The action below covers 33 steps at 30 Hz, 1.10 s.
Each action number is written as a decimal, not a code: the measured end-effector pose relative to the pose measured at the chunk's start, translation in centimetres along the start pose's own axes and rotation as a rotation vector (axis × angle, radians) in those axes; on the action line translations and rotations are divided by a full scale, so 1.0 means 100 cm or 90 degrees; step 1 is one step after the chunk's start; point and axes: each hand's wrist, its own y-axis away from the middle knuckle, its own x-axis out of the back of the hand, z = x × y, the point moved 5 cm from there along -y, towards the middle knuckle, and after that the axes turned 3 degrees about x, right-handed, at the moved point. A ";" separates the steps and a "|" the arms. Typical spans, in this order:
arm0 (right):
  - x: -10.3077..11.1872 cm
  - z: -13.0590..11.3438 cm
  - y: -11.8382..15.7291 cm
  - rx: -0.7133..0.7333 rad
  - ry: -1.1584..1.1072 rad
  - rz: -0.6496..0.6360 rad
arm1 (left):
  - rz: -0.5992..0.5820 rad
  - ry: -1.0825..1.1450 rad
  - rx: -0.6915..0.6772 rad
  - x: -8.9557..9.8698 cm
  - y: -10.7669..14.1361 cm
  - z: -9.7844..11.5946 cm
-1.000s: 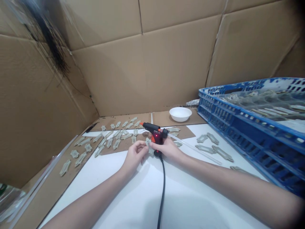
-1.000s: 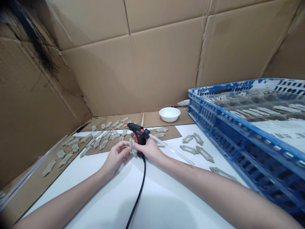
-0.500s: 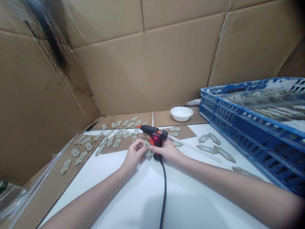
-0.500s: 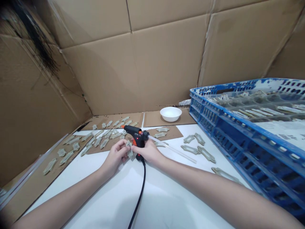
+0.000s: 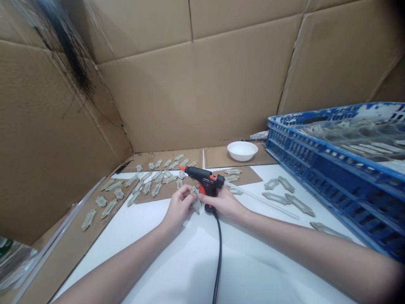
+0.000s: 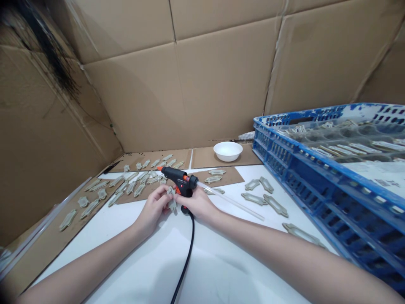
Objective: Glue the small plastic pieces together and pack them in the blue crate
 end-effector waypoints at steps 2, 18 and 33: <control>0.000 -0.002 0.000 0.015 0.000 0.001 | 0.000 0.005 -0.003 0.000 0.000 0.000; -0.001 -0.012 0.006 0.062 0.104 -0.009 | -0.008 0.040 -0.023 -0.004 0.003 0.002; -0.003 -0.014 0.008 0.070 0.119 -0.025 | -0.002 0.049 -0.036 -0.004 0.005 0.002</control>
